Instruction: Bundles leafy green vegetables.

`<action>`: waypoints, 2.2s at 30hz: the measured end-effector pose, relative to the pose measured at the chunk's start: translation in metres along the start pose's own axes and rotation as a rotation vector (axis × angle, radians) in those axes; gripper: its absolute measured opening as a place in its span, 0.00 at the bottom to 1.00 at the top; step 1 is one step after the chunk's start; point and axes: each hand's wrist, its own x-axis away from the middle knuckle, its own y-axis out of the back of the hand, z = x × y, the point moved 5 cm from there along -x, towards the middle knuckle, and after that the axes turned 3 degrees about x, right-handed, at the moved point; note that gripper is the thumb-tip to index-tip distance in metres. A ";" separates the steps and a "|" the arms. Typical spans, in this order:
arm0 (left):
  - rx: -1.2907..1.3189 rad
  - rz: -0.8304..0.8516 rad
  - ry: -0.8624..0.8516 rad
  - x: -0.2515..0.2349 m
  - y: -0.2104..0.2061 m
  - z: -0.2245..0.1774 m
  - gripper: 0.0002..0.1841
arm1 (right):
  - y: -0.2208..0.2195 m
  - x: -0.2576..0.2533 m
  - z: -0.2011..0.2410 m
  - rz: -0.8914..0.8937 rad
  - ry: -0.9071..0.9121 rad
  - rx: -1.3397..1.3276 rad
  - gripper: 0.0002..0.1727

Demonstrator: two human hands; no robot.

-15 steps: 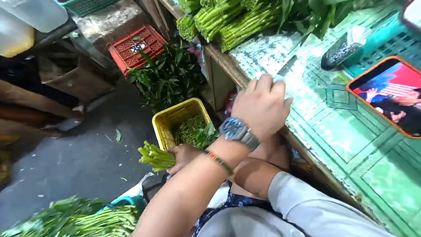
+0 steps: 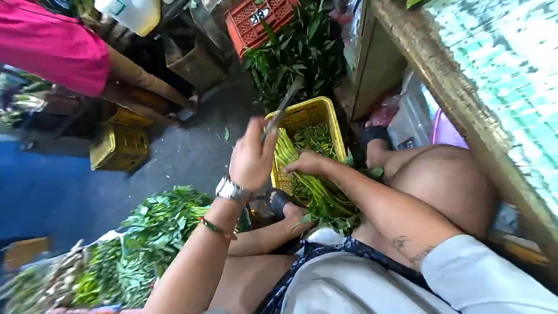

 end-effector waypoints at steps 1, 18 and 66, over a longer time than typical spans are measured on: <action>-0.105 0.025 0.026 0.019 -0.007 0.019 0.20 | -0.003 0.003 0.002 0.030 -0.012 -0.031 0.33; -0.298 0.061 -0.017 0.044 -0.081 0.091 0.19 | -0.016 0.007 -0.024 0.244 -0.099 -0.358 0.11; -0.370 0.429 0.261 0.040 -0.073 0.073 0.11 | -0.009 -0.008 -0.010 -0.059 -0.184 0.502 0.25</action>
